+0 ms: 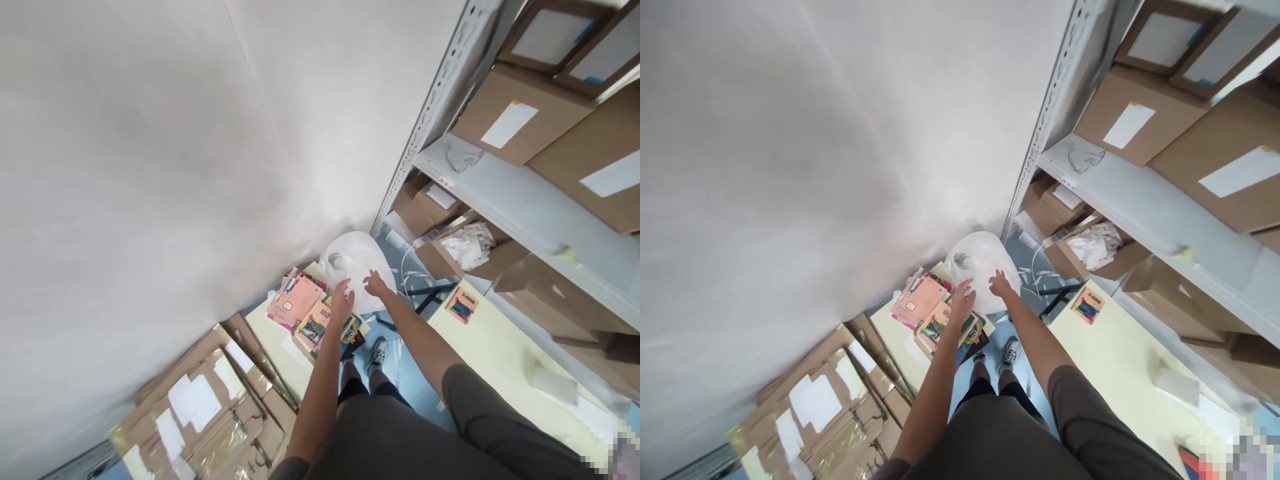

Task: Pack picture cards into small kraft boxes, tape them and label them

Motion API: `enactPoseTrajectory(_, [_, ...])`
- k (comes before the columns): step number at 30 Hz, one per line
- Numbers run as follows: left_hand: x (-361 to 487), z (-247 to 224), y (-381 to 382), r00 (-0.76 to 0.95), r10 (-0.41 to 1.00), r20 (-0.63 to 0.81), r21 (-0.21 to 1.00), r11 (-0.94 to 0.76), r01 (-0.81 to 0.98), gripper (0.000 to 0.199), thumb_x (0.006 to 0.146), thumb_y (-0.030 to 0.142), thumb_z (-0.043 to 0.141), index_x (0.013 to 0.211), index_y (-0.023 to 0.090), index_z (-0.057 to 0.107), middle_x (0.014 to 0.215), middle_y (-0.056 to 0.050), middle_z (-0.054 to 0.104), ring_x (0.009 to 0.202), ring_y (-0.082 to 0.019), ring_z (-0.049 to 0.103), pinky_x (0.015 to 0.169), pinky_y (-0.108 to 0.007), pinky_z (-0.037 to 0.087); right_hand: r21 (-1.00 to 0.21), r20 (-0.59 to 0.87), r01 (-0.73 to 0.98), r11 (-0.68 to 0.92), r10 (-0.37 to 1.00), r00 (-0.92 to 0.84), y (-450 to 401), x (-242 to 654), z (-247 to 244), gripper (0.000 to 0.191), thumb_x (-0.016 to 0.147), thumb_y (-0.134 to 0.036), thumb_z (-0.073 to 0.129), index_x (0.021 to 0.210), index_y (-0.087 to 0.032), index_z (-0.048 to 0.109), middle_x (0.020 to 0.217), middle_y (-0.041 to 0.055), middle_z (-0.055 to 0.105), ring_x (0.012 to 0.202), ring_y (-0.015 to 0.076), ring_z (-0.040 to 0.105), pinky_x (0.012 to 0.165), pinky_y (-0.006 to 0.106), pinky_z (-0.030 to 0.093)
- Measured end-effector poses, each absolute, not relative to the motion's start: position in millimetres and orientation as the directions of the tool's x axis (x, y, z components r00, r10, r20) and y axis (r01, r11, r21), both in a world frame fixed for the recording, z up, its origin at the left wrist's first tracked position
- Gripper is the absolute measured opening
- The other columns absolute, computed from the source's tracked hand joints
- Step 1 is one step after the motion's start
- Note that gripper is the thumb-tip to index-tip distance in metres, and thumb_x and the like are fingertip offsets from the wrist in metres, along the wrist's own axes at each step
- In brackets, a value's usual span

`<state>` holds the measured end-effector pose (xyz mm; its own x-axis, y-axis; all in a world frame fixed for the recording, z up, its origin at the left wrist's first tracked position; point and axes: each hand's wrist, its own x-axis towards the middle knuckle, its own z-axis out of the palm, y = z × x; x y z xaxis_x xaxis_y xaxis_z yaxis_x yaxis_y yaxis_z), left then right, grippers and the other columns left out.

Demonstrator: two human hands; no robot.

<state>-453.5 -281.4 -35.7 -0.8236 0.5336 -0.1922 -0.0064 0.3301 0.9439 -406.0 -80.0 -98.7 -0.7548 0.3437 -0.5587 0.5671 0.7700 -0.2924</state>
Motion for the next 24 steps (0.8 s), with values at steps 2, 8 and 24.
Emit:
enactPoseTrajectory(2, [-450.9,-46.3,-285.7,-0.82,0.536,-0.2,0.939,0.344,-0.004,0.044,0.098,0.027,0.061,0.142,0.024,0.064,0.145,-0.014,0.063,0.121,-0.025,0.067,0.092,-0.037,0.061,-0.228,-0.597,0.605,0.763,0.382,-0.706,-74.8,-413.6,-122.0,0.04,0.087,-0.011,0.066,0.125,-0.014,0.078,0.172,0.0211,0.032,0.16,0.0438,0.028,0.122,0.058,0.035])
enactPoseTrajectory(8, [-450.1,-65.3,-295.4,-0.851,0.471,-0.232,0.914,0.405,-0.025,0.042,0.098,0.023,0.057,0.14,0.022,0.065,0.14,-0.015,0.066,0.118,-0.025,0.068,0.087,-0.036,0.063,-0.179,-0.62,0.656,0.733,0.434,-0.654,-62.6,-415.1,-160.1,0.034,0.083,-0.007,0.069,0.116,-0.009,0.079,0.134,0.0335,0.067,0.142,0.044,0.054,0.112,0.052,0.048])
enactPoseTrajectory(24, [-459.7,5.8,-287.8,-0.903,0.408,-0.135,0.931,0.364,0.025,0.04,0.098,0.026,0.06,0.136,0.019,0.067,0.136,-0.016,0.068,0.108,-0.025,0.071,0.091,-0.039,0.062,-0.302,-0.56,0.627,0.718,0.398,-0.726,-67.5,-406.2,-77.1,0.037,0.081,-0.01,0.068,0.116,-0.018,0.08,0.157,0.0175,0.056,0.125,0.0315,0.069,0.108,0.045,0.054])
